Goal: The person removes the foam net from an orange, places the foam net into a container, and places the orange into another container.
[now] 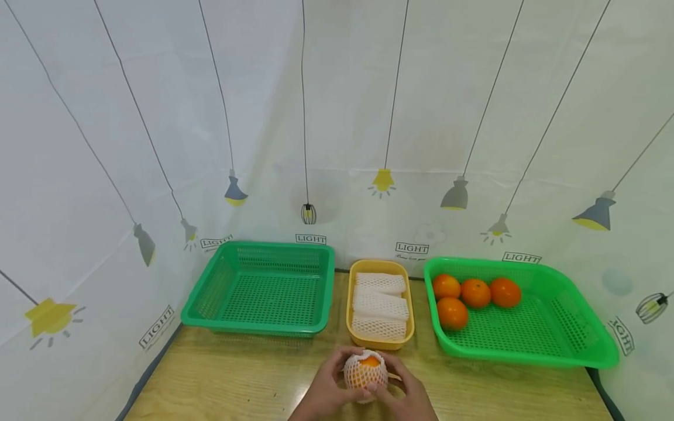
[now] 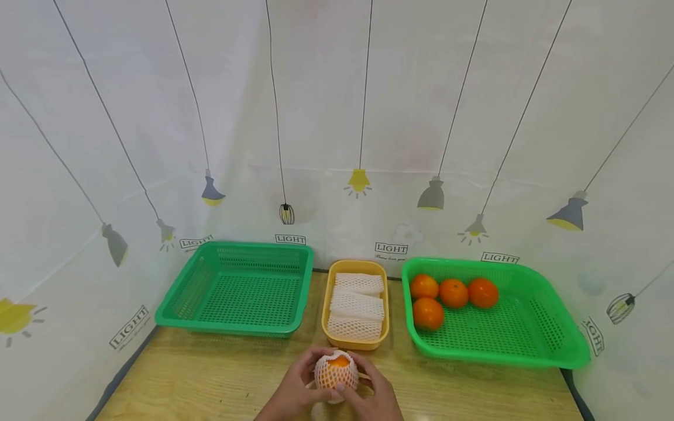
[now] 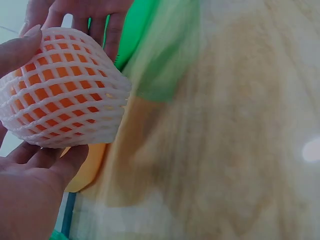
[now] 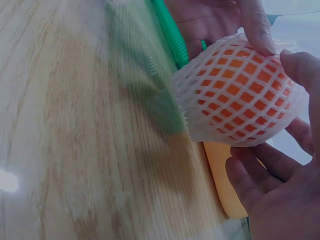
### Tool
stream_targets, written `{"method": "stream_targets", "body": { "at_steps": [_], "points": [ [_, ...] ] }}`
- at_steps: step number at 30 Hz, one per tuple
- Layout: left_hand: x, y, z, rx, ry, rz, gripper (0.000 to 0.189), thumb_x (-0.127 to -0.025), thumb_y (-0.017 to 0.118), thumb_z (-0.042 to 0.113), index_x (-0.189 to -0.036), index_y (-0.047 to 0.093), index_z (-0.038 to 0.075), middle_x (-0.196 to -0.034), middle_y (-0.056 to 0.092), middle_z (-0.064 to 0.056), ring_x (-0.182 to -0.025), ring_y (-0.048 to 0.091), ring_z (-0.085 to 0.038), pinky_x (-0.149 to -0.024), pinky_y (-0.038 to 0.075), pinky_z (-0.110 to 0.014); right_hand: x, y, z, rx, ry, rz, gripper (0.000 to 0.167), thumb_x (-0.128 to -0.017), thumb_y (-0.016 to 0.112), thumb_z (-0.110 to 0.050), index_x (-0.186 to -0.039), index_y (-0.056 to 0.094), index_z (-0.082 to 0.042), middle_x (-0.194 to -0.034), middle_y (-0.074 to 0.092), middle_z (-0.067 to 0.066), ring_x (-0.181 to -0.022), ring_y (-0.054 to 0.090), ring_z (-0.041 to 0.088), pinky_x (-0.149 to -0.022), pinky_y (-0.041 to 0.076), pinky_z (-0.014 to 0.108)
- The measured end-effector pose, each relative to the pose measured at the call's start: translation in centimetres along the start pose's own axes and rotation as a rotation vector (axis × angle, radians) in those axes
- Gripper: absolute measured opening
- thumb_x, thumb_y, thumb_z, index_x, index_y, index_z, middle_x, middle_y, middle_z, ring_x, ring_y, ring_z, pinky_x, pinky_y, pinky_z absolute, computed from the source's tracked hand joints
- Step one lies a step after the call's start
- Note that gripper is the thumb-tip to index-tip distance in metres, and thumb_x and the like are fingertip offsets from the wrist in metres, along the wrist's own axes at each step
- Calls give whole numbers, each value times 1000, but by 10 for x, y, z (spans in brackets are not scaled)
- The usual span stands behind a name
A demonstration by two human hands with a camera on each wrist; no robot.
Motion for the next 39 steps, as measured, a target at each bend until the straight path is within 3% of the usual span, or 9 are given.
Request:
{"method": "stream_targets", "body": {
  "at_steps": [9,14,19,22,25,29,33,36,39],
  "points": [
    [6,2,-13,64,-45,-41,57,-85,84,14,-134,56,16,-142,59,-10,-121,63,-19,-94,54,-27,0,4,9,38,-51,-31,51,-92,75,-45,-138,63,-27,-142,63,6,-125,62,23,-92,56,25],
    [6,3,-13,112,-15,-62,53,-91,78,12,-138,53,5,-141,58,-18,-121,64,-16,-96,55,-26,0,4,12,46,-42,2,40,-92,74,-45,-128,69,-29,-139,66,5,-128,61,20,-91,57,24],
    [5,3,-14,129,-22,-50,50,-94,76,15,-138,57,2,-143,55,-23,-119,66,-14,-94,56,-25,0,3,11,73,-65,58,36,-91,76,-43,-124,74,-29,-135,68,6,-123,65,24,-86,57,24],
    [4,1,-14,108,-23,-27,40,-94,76,15,-131,63,5,-146,53,-23,-122,65,-15,-96,56,-26,1,1,9,87,-88,110,30,-88,79,-41,-117,78,-31,-129,71,1,-117,68,21,-85,58,24],
    [4,-4,-12,27,-19,33,30,-93,77,19,-120,71,10,-142,60,-19,-123,64,-15,-100,53,-26,1,-1,5,79,-124,166,24,-84,84,-34,-108,81,-34,-119,74,-7,-111,68,11,-83,58,23],
    [3,-8,-7,-90,-4,113,18,-89,81,28,-102,79,15,-128,72,-9,-117,68,-14,-102,53,-33,3,-4,-2,82,-258,243,21,-80,87,-20,-98,83,-30,-103,75,-11,-95,68,2,-75,59,23],
    [3,-9,-1,-121,48,162,16,-86,83,28,-94,80,14,-116,77,-7,-107,72,-14,-96,56,-34,5,-4,-8,111,-364,314,25,-79,86,-8,-91,81,-28,-92,73,-14,-82,66,-1,-67,58,23],
    [3,-9,1,-123,76,197,16,-86,83,25,-98,81,14,-110,78,-8,-101,73,-12,-91,58,-29,5,-2,-9,114,-366,339,32,-79,85,-3,-90,79,-32,-89,71,-18,-79,64,-2,-66,57,23],
    [2,-10,1,-138,89,211,18,-87,82,26,-102,81,16,-108,79,-8,-98,73,-9,-90,58,-28,5,-1,-10,124,-325,341,28,-82,85,-9,-91,78,-35,-90,70,-20,-80,63,-2,-67,56,22]
  ]
}}
Point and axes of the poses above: each hand's wrist, its own x-axis away from the middle knuckle, its own y-axis out of the palm, z = x × y, the point moved 6 cm from there along -x, towards the middle knuckle
